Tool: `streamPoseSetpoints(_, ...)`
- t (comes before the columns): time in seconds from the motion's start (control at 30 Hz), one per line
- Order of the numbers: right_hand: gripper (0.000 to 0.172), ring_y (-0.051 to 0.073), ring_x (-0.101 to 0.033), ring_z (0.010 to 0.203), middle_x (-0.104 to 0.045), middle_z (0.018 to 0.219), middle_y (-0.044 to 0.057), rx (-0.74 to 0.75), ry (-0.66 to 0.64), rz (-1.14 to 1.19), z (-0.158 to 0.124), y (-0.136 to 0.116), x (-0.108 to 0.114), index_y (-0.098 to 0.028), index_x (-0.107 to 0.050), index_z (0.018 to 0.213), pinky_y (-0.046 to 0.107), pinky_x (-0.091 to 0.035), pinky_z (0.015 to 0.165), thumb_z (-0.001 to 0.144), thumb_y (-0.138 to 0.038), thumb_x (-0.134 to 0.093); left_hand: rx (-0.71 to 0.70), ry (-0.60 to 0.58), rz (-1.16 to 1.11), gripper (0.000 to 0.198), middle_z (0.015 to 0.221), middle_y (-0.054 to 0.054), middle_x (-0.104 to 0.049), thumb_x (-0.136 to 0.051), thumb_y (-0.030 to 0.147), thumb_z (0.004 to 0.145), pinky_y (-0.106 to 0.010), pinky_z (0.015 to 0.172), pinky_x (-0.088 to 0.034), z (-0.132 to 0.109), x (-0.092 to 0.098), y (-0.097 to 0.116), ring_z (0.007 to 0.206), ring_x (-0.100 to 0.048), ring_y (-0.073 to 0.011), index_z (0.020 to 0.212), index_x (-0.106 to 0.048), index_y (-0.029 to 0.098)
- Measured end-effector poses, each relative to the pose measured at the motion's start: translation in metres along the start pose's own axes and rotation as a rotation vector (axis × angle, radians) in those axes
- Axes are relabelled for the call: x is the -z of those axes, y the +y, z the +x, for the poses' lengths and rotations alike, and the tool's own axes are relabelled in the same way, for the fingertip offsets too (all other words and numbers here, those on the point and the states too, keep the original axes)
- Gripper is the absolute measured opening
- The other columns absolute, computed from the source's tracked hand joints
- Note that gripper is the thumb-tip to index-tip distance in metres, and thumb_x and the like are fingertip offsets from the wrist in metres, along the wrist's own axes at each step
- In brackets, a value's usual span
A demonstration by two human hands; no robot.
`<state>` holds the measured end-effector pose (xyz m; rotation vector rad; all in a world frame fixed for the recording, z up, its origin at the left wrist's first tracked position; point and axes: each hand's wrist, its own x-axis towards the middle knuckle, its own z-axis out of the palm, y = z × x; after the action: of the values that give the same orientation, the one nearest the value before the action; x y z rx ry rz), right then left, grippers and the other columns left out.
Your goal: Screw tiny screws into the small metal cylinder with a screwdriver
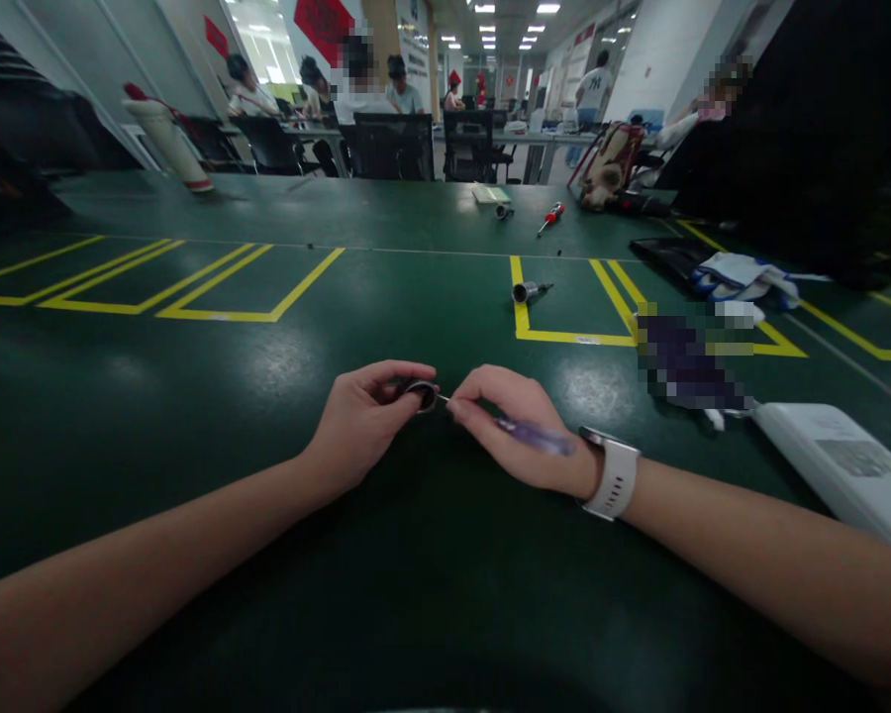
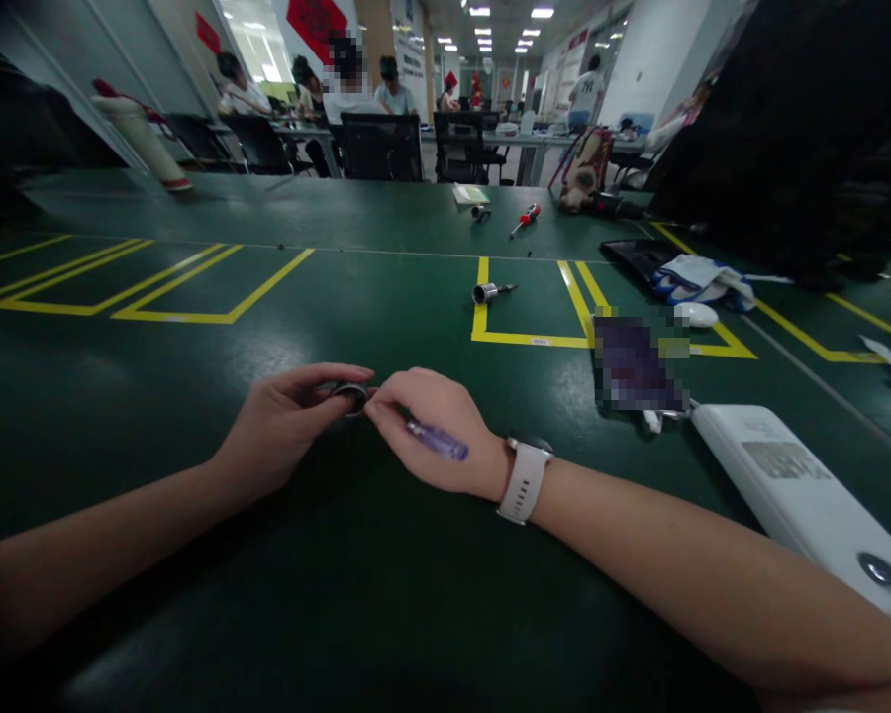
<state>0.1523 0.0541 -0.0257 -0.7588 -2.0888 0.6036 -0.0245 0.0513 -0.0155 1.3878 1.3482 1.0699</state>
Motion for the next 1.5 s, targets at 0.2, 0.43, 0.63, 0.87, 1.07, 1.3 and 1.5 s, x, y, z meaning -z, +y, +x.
streamPoseSetpoints(0.2,0.02,0.012,-0.052,0.055,-0.054,0.054,-0.002,-0.489,0.051,0.389,0.005,0.008,0.008,-0.016,-0.054,0.062,0.026,-0.04,0.057,0.081,-0.02,-0.05,0.087,0.016,-0.11,0.027,0.087,-0.005,-0.072,-0.068,0.018,0.066,-0.033,0.084,-0.053,0.003,0.001,-0.001,0.083,-0.068,-0.0183,0.092,-0.065,0.015)
streamPoseSetpoints(0.43,0.021,0.01,-0.047,0.053,-0.053,0.055,-0.003,-0.509,-0.046,0.352,0.007,0.008,0.002,-0.016,-0.054,0.06,0.024,-0.036,0.054,0.081,-0.018,-0.052,0.089,-0.011,-0.127,0.03,0.087,-0.005,-0.072,-0.072,0.019,0.064,-0.035,0.085,-0.053,0.004,0.001,-0.004,0.085,-0.068,-0.0199,0.092,-0.066,0.016)
streamPoseSetpoints(0.63,0.021,0.011,-0.05,0.057,-0.054,0.057,-0.003,-0.471,-0.083,0.308,0.008,0.007,0.002,-0.016,-0.053,0.061,0.025,-0.038,0.059,0.082,-0.016,-0.051,0.091,-0.015,-0.105,0.03,0.085,-0.005,-0.072,-0.071,0.02,0.065,-0.033,0.082,-0.053,0.003,0.0,-0.006,0.081,-0.068,-0.0182,0.094,-0.066,0.016)
streamPoseSetpoints(0.87,0.02,0.01,-0.05,0.056,-0.054,0.058,-0.003,-0.517,-0.116,0.241,0.012,0.007,-0.003,-0.015,-0.054,0.062,0.024,-0.037,0.056,0.082,-0.014,-0.051,0.103,-0.04,-0.092,0.031,0.087,-0.005,-0.071,-0.071,0.02,0.065,-0.035,0.083,-0.052,0.002,0.0,-0.005,0.084,-0.067,-0.0191,0.096,-0.065,0.017)
streamPoseSetpoints(1.07,0.021,0.01,-0.051,0.056,-0.054,0.056,-0.003,-0.443,-0.064,0.289,0.011,0.009,-0.003,-0.015,-0.054,0.061,0.024,-0.039,0.057,0.082,-0.016,-0.052,0.057,-0.011,-0.135,0.037,0.1,-0.006,-0.068,-0.072,0.017,0.062,-0.039,0.092,-0.048,0.003,0.0,-0.005,0.097,-0.063,-0.0211,0.098,-0.061,0.017)
streamPoseSetpoints(1.3,0.014,0.012,-0.055,0.064,-0.058,0.067,0.0,-0.224,0.06,0.403,0.001,0.0,0.007,-0.016,-0.056,0.073,0.026,-0.045,0.061,0.084,-0.025,-0.054,0.078,-0.035,-0.17,0.034,0.093,-0.005,-0.069,-0.074,0.017,0.062,-0.034,0.087,-0.05,0.003,0.001,-0.004,0.09,-0.065,-0.0184,0.095,-0.065,0.016)
streamPoseSetpoints(1.5,0.008,0.011,-0.057,0.066,-0.062,0.073,0.001,-0.158,0.057,0.236,0.0,-0.001,0.005,-0.015,-0.06,0.078,0.025,-0.045,0.06,0.083,-0.02,-0.055,0.058,-0.041,-0.188,0.034,0.091,-0.004,-0.071,-0.073,0.018,0.064,-0.034,0.088,-0.05,0.0,0.001,-0.003,0.088,-0.066,-0.0183,0.097,-0.068,0.017)
